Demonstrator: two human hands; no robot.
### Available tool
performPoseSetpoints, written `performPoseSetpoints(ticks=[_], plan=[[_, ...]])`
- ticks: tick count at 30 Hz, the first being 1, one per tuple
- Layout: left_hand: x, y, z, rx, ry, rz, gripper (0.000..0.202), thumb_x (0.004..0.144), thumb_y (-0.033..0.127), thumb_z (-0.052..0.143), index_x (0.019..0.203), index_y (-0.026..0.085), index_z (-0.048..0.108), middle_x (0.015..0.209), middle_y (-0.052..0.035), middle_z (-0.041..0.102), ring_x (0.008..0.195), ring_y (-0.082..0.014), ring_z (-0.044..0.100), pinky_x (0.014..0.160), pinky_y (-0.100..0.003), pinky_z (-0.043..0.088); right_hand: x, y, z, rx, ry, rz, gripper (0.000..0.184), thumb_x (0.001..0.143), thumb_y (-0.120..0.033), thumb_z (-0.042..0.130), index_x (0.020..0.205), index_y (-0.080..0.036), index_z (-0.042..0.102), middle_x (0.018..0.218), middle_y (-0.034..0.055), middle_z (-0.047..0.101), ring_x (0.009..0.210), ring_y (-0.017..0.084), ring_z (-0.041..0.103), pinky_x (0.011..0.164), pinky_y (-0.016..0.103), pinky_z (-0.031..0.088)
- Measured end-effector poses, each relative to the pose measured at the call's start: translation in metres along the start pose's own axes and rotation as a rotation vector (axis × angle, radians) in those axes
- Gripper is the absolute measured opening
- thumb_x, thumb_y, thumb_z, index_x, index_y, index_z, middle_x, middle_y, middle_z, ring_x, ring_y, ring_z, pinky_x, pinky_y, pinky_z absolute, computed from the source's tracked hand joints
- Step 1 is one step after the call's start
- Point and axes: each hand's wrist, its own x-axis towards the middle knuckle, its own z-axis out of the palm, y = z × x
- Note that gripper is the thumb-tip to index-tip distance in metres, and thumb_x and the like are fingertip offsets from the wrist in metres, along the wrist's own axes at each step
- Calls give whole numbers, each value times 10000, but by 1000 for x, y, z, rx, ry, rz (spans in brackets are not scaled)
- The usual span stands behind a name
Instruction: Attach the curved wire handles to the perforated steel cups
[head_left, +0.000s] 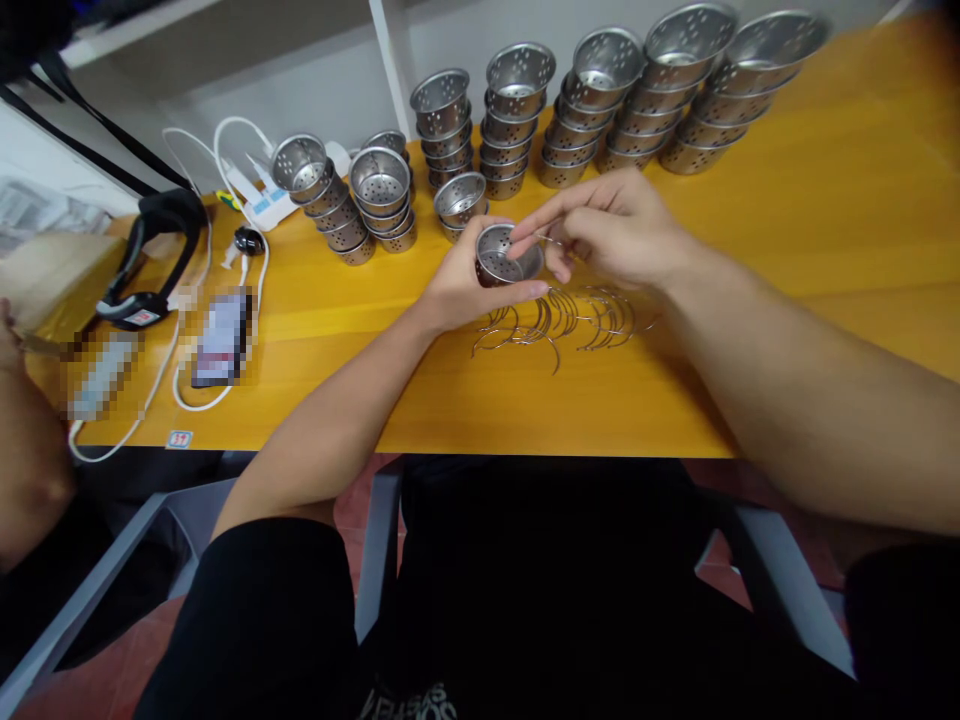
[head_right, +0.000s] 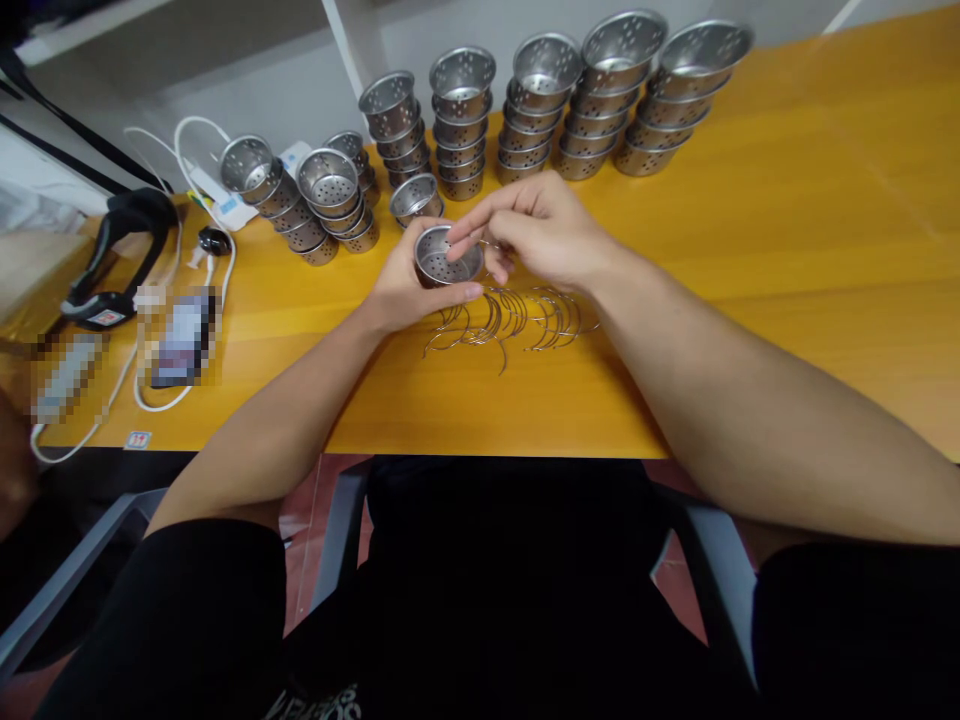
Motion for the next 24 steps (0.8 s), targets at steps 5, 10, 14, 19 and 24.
performPoseSetpoints(ticks=[5,10,14,19,24], plan=[[2,-6,-2,-23,3,2,1046,840,857,1104,1560,244,658,1368,-94,755,1325,-340,835,1262,-585,677,-6,-2,-5,-29,-71,-8,338,900,-514,1174,1103,-330,974,989,51,917,614,202,681,590,413,581],[1,-7,-3,-29,-19,-23,1077,863,881,1089,1589,211,659,1370,-108,745,1404,-381,812,1275,-624,663,-8,-1,-6,-81,-24,-61,454,907,-645,1212,1162,-344,989,990,72,917,691,230,740,650,430,648],[1,0,-6,-45,-13,-53,1085,884,925,1054,1605,212,667,1364,-115,769,1399,-369,811,1272,-607,657,-5,1,-4,-105,9,-119,481,890,-714,1207,1116,-342,1001,919,53,899,673,212,739,662,422,672],[4,13,-13,-85,16,-123,985,882,953,1027,1514,250,749,1318,-85,791,1390,-368,791,1305,-598,630,-8,-10,-4,-127,-22,-78,539,833,-794,1208,1073,-367,983,954,36,910,717,208,723,631,389,637],[4,12,-15,-75,-23,-95,999,920,997,967,1515,226,746,1315,-92,779,1371,-365,798,1321,-614,624,-10,-17,-1,-70,-76,-68,585,832,-821,1203,978,-340,903,836,20,835,678,204,649,611,380,584]])
